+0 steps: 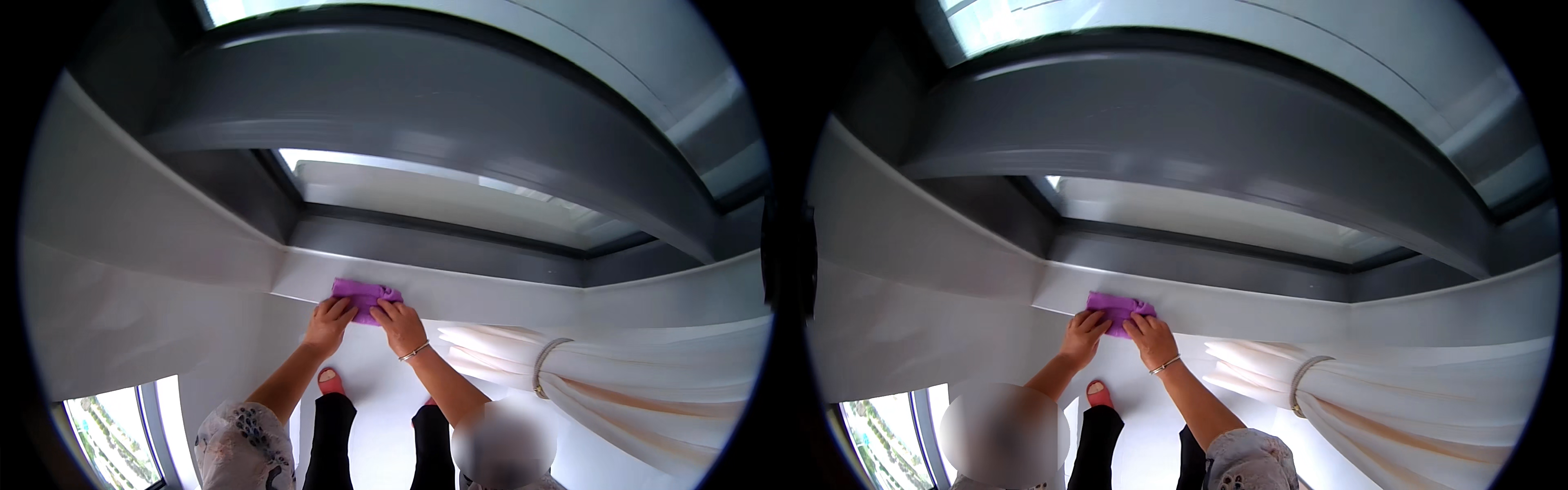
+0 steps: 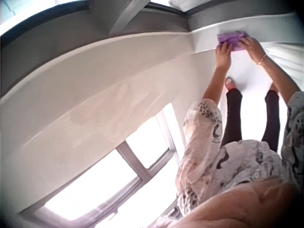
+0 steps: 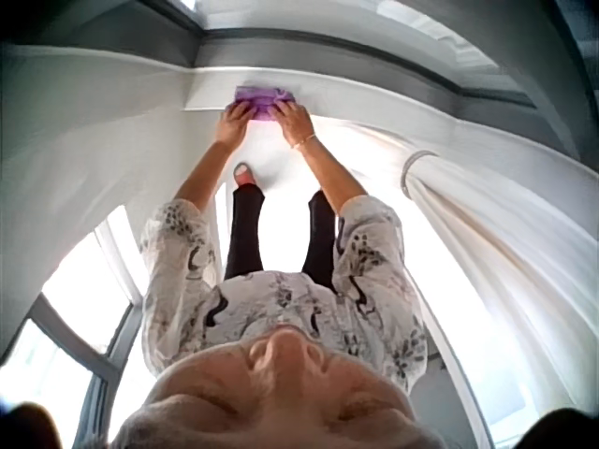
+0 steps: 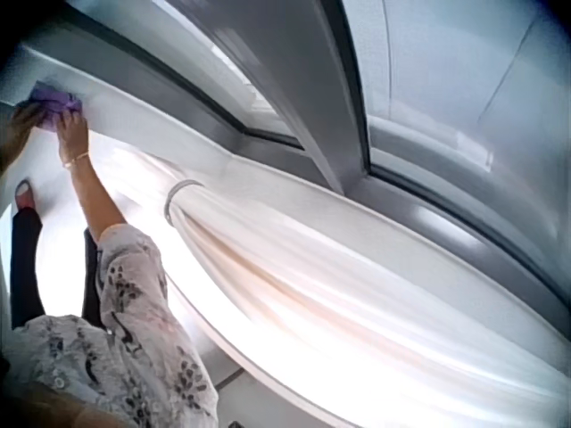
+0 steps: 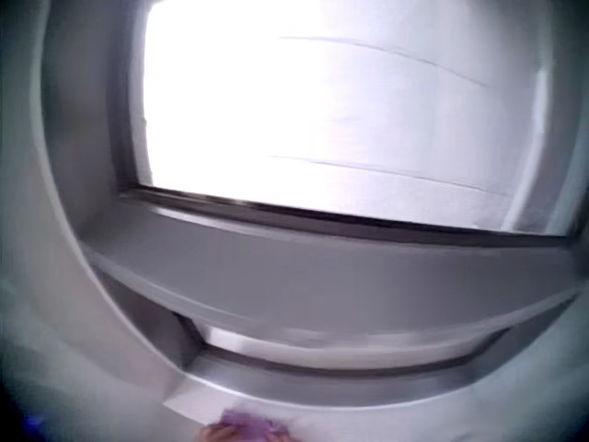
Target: The person wipes the interior glass pane and the window frame of a large window using a purple cloth. They clean the glass surface, the bottom track, and the upper frame while standing in a high-rise apartment.
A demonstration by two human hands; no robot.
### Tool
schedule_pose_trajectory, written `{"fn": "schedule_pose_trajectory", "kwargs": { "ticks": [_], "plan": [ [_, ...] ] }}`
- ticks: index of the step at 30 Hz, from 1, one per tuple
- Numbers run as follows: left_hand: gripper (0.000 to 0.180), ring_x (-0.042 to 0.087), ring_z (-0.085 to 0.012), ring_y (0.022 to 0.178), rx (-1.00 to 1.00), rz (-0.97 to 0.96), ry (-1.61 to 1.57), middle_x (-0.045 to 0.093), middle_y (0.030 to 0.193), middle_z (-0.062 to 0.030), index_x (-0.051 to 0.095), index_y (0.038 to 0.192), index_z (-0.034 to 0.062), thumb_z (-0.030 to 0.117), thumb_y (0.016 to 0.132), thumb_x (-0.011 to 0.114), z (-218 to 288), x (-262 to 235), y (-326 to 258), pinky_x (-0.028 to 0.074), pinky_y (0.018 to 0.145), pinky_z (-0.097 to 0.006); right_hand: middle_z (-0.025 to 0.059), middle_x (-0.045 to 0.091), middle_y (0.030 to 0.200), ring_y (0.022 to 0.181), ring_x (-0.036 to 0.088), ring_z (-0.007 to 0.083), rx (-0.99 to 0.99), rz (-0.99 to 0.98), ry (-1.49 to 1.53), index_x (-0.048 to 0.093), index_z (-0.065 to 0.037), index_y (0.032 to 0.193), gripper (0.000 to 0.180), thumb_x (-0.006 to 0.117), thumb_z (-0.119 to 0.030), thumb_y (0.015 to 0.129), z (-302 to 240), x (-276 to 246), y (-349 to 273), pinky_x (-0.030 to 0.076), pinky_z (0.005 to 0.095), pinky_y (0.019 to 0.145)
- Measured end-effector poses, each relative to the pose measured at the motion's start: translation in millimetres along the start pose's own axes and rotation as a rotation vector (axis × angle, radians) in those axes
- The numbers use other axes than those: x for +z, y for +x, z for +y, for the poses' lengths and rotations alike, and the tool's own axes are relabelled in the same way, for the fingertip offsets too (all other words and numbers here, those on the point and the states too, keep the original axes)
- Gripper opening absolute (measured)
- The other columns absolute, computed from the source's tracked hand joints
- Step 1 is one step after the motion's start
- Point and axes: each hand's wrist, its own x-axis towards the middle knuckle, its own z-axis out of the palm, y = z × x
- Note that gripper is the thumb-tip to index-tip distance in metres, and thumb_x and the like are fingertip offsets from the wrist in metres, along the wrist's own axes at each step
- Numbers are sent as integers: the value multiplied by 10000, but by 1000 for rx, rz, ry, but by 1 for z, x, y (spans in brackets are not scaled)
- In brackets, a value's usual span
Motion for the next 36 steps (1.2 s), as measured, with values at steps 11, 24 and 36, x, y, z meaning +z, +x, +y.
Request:
{"fn": "schedule_pose_trajectory", "kwargs": {
  "ticks": [11, 24, 36],
  "plan": [
    [401, 556, -319, 1099, 159, 246, -383, 624, 1160, -100, 706, 1078, 53, -56, 698, 639, 147, -12, 143, 463, 944, -419, 103, 664, 1113, 1020, 611, 326, 164, 250, -84, 658, -80, 1067, 379, 580, 59, 724, 85, -156, -26, 479, 450, 880],
    [685, 278, -303, 1452, 136, -123, -140, 334, 1567, -94, 367, 1499, 90, 397, 922, 575, 199, 33, 195, 171, 1192, -469, 217, 295, 1544, 1418, 257, 434, 418, 89, -300, 384, -29, 1456, 677, 645, -142, 842, 149, -139, -42, 212, 526, 1175],
    [586, 326, -314, 1423, -105, -46, 152, 351, 1541, -114, 388, 1467, 73, 102, 904, 547, 22, -56, 163, 292, 1154, -441, 124, 397, 1488, 1389, 329, 340, 244, 161, -221, 471, -120, 1422, 564, 605, -173, 877, 29, -59, 120, 254, 506, 1151]
  ]
}}
